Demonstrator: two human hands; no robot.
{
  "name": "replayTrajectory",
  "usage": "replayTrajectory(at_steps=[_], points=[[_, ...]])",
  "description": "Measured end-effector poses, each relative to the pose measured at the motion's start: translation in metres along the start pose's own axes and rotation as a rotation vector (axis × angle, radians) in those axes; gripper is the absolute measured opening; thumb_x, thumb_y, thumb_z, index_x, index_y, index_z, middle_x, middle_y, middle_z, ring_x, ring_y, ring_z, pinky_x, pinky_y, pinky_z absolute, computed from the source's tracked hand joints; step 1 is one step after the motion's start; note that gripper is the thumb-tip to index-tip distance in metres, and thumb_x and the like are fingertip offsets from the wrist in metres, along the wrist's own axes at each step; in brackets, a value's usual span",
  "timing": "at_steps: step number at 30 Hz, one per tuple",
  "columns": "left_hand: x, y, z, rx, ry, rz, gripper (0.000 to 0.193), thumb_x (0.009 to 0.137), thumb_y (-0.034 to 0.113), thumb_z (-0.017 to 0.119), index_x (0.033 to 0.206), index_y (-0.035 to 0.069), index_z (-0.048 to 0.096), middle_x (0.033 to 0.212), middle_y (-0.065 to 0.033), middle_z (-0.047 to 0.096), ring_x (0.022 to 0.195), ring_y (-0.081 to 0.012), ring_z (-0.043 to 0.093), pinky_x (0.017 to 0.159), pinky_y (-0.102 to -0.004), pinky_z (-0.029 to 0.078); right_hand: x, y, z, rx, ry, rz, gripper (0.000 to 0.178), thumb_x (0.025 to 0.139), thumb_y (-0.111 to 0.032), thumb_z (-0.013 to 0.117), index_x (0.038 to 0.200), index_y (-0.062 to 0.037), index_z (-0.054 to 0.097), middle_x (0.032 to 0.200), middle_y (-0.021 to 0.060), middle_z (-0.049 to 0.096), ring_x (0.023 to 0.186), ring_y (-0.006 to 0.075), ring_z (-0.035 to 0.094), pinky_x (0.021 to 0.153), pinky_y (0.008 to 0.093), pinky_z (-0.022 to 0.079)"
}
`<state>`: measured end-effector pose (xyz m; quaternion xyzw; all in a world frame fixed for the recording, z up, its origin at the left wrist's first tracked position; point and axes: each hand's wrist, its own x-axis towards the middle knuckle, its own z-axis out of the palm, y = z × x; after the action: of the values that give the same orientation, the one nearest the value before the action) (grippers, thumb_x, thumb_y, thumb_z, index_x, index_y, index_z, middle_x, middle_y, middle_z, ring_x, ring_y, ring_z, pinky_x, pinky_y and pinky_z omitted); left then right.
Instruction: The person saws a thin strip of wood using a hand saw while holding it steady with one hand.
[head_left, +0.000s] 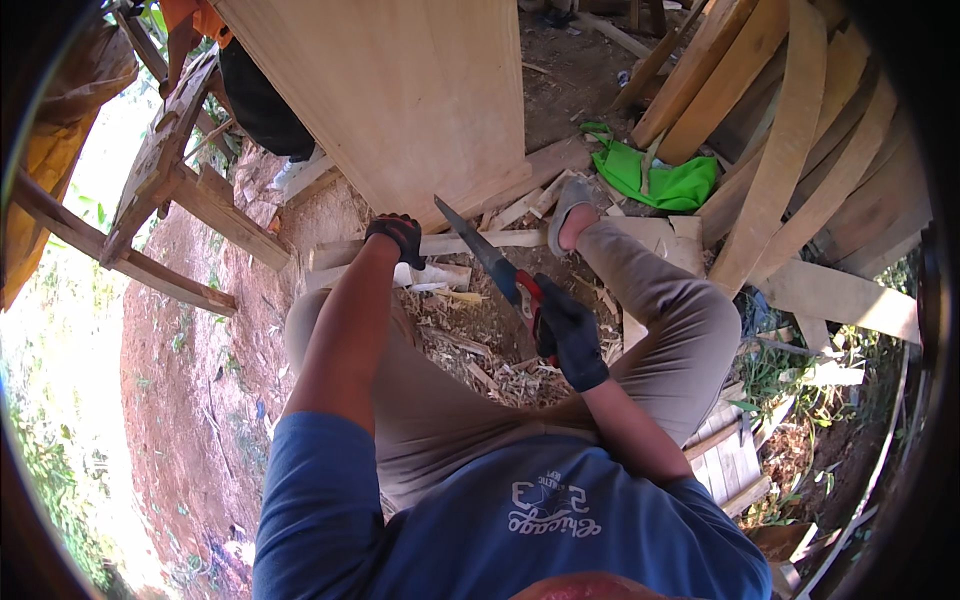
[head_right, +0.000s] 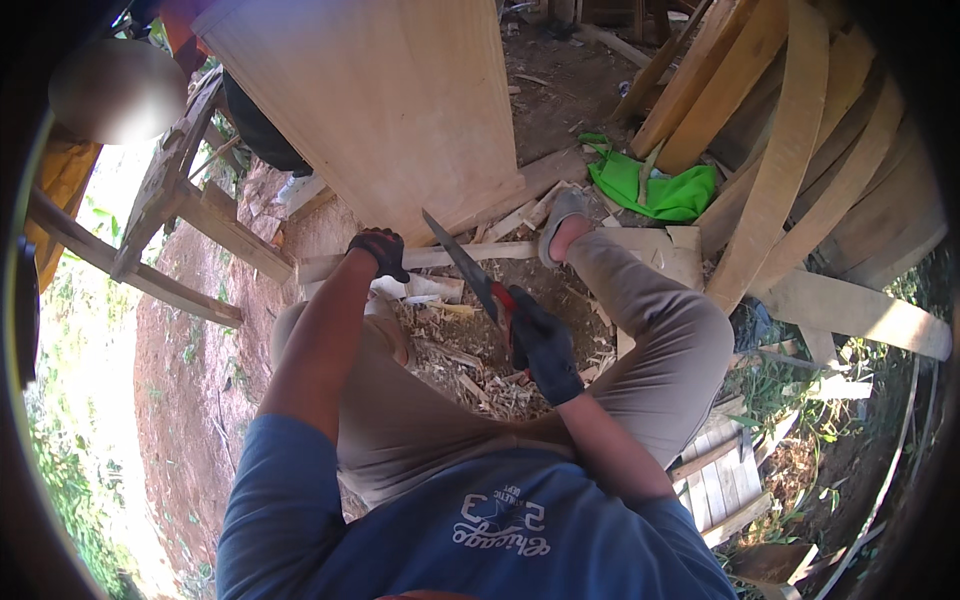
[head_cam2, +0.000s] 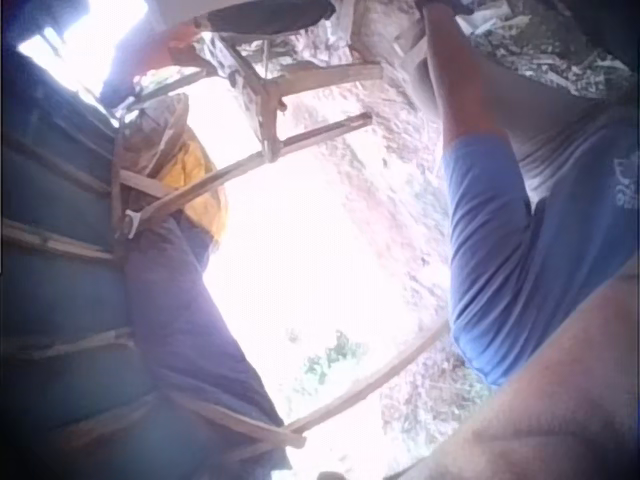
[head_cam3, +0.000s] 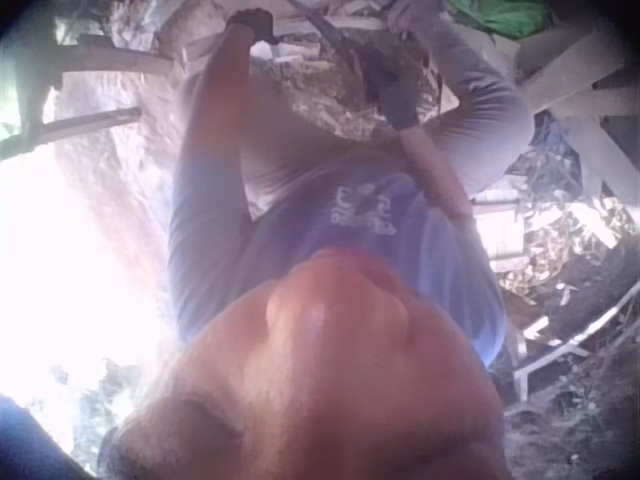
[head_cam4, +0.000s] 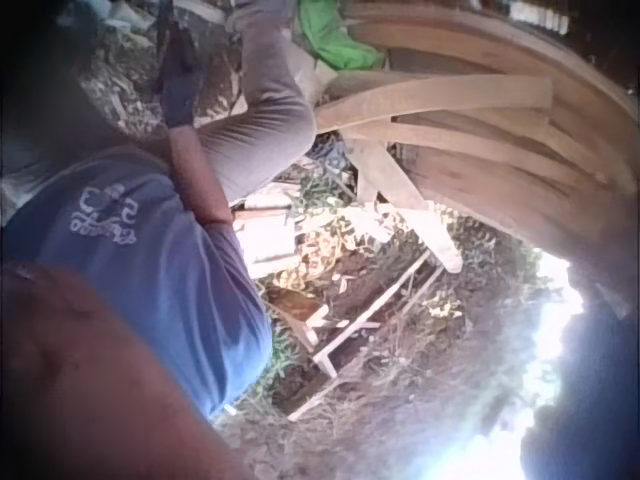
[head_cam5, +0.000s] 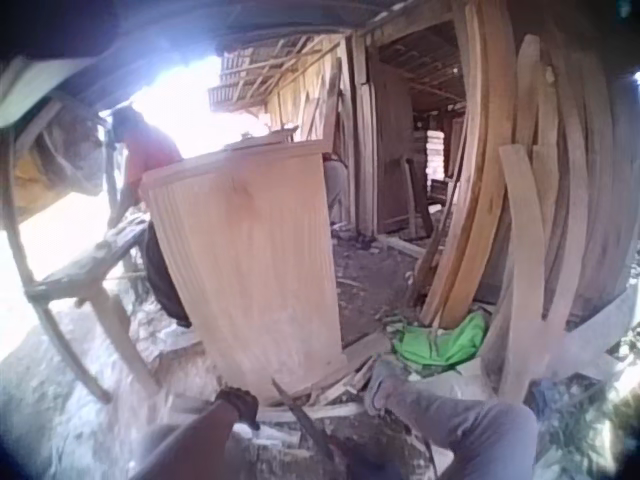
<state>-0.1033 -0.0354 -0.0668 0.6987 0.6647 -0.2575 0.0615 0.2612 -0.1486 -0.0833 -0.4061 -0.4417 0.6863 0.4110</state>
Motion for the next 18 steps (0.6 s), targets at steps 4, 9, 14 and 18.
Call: replayTrajectory(at_steps=[4,9,14,18], points=[[-0.003,-0.010,0.011,-0.082,-0.142,-0.062,0.075,0.072,0.064,0.086,0.120,0.007,0.079,0.124,-0.0155,0.077,0.118,-0.0323,0.073,0.101,-0.0464,0.058,0.013,0.035,0.003,-0.099,0.020,-0.216,0.045,0.109,-0.019,0.063,0.152,-0.0076,0.060,0.083,-0.0070,0.062,0.064,0.0028,0.052,0.055,0.0232,0.042],[-0.003,-0.013,0.047,-0.046,-0.090,-0.148,0.057,0.083,0.049,0.077,0.124,0.010,0.077,0.128,-0.0153,0.076,0.122,-0.0320,0.072,0.104,-0.0458,0.057,0.005,0.003,0.015,0.024,-0.018,0.033,0.044,0.108,-0.016,0.063,0.151,-0.0060,0.061,0.094,-0.0052,0.066,0.072,0.0034,0.057,0.062,0.0225,0.045],[-0.008,0.000,0.038,-0.035,-0.079,-0.154,0.046,0.087,0.036,0.067,0.124,0.011,0.075,0.131,-0.0164,0.074,0.125,-0.0325,0.069,0.106,-0.0456,0.055,0.042,-0.002,0.026,-0.029,-0.011,-0.055,0.043,0.107,-0.017,0.065,0.148,-0.0012,0.063,0.088,-0.0061,0.065,0.071,0.0016,0.055,0.061,0.0221,0.044],[-0.001,-0.007,0.055,-0.012,-0.006,-0.151,0.044,0.086,0.034,0.066,0.123,0.011,0.075,0.126,-0.0159,0.075,0.120,-0.0330,0.072,0.103,-0.0458,0.056,0.066,0.021,0.025,0.061,-0.028,-0.100,0.043,0.108,-0.020,0.065,0.146,0.0004,0.064,0.092,-0.0043,0.067,0.078,0.0023,0.058,0.067,0.0231,0.047]])
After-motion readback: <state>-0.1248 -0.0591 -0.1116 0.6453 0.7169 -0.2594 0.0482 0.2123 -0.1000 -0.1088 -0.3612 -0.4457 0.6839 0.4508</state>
